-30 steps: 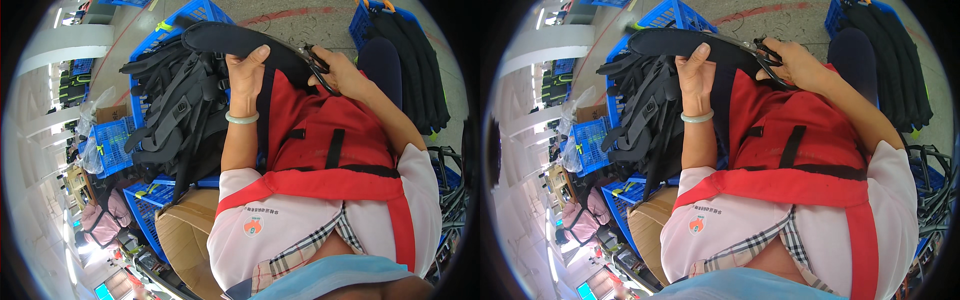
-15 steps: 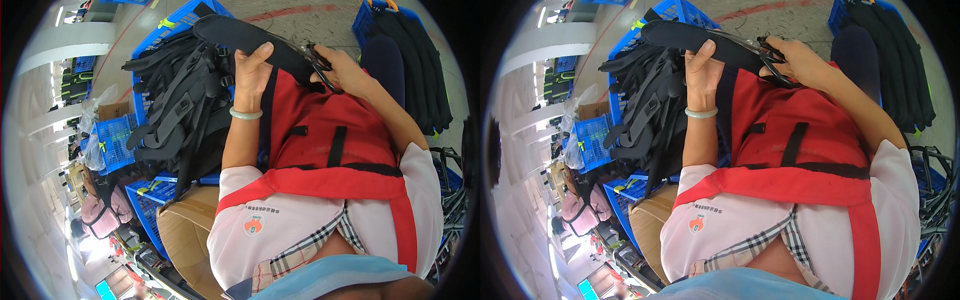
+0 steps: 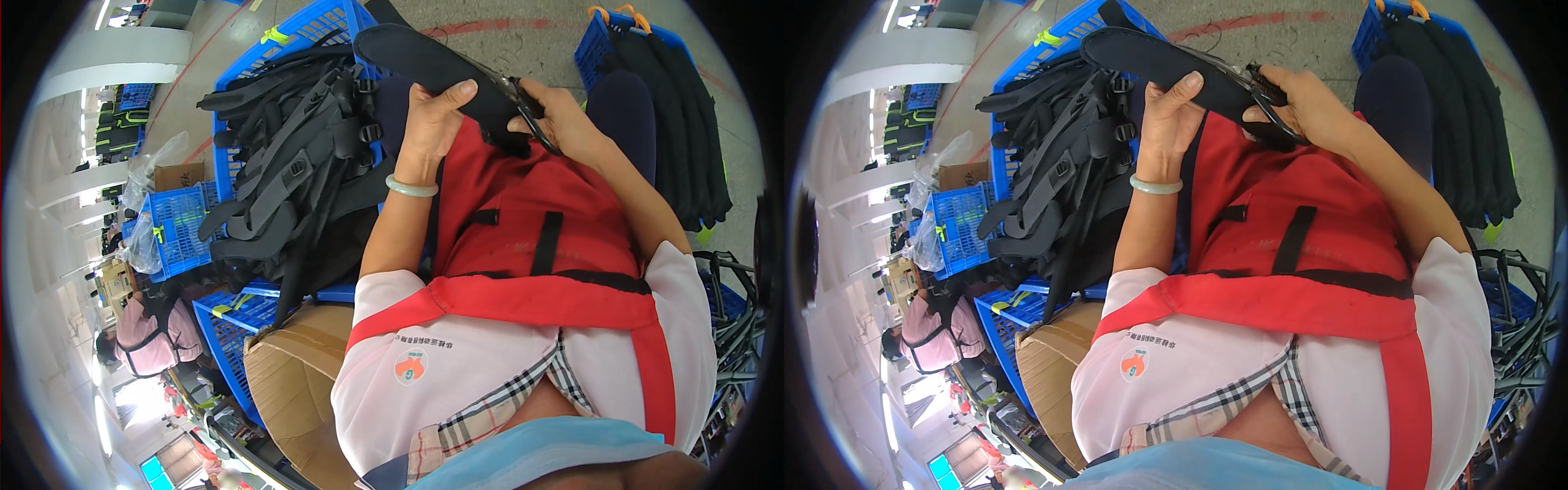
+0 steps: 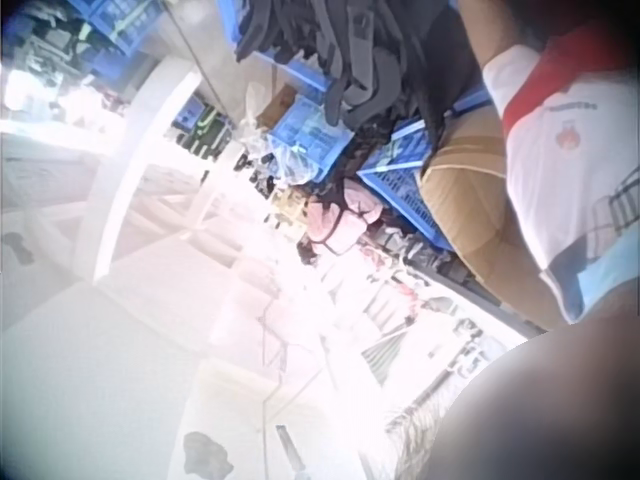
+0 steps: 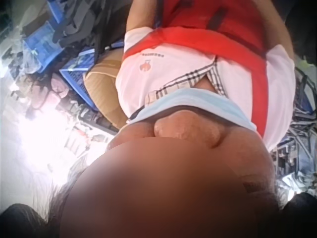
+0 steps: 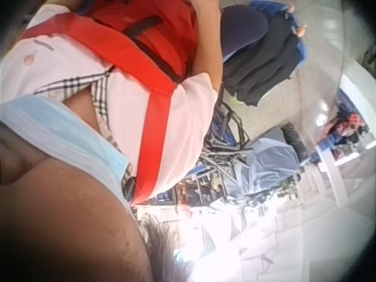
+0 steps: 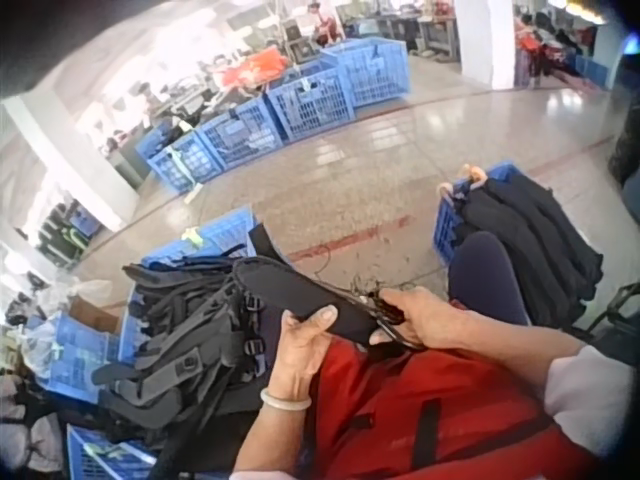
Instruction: Using scissors to trim excess material or threads from curved black padded straps, likely for backpacks or safety gear.
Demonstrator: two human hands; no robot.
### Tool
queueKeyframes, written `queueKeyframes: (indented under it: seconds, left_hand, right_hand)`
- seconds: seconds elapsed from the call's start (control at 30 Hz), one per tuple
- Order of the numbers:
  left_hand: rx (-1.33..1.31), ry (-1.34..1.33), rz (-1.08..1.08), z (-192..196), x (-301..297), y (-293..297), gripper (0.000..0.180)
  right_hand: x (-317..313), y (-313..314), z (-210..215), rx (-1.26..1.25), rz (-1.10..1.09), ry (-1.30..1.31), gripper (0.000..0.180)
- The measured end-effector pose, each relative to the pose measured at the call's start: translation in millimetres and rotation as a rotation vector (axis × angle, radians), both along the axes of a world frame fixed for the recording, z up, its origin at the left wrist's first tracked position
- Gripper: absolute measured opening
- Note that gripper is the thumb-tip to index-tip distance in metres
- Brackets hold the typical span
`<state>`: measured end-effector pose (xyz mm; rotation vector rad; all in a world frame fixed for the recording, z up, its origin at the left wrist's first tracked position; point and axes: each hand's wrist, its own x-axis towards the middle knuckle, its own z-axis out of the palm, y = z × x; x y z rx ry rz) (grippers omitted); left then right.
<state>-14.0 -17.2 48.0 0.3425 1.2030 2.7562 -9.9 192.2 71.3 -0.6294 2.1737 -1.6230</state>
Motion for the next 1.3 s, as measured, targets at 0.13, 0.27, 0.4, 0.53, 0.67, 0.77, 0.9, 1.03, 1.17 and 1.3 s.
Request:
queueKeyframes:
  seconds: [0.13, 0.27, 0.4, 0.53, 0.67, 0.77, 0.9, 1.03, 1.17, 1.3]
  left_hand:
    - [-0.142, 0.115, 0.242, 14, 6, 14, 0.038]
    - [-0.504, 0.380, 0.683, 24, 10, 0, 0.057]
    - [-0.344, 0.215, 0.477, 38, 10, -16, 0.026]
    - [-0.340, 0.175, 0.403, 38, 14, -19, 0.022]
    - [-0.223, 0.134, 0.281, 32, 12, -17, 0.023]
    - [-0.198, 0.104, 0.237, 31, 12, -15, 0.022]
    - [-0.213, 0.101, 0.194, 32, 12, -8, 0.022]
    - [-0.219, 0.116, 0.147, 25, 10, -12, 0.026]
    - [-0.188, 0.112, 0.109, 25, 9, -9, 0.024]
    - [-0.179, 0.124, 0.090, 23, 8, -9, 0.022]
  right_hand:
    - [1, 1, -10, 0.062, -0.051, 0.141, 0.037]
    - [1, 1, -8, -0.066, -0.012, 0.022, 0.044]
    - [0, 1, -14, 0.063, -0.069, 0.142, 0.042]
    - [4, 1, -12, 0.151, -0.066, 0.086, 0.044]
    - [5, 4, -8, 0.177, -0.045, 0.195, 0.048]
    - [5, 3, 0, 0.188, -0.033, 0.171, 0.049]
    - [4, 5, 1, 0.136, -0.057, 0.342, 0.049]
    - [3, 7, 15, 0.266, 0.034, 0.124, 0.054]
    - [5, 12, 7, 0.168, 0.000, 0.303, 0.051]
    - [5, 11, 15, 0.185, 0.010, 0.208, 0.049]
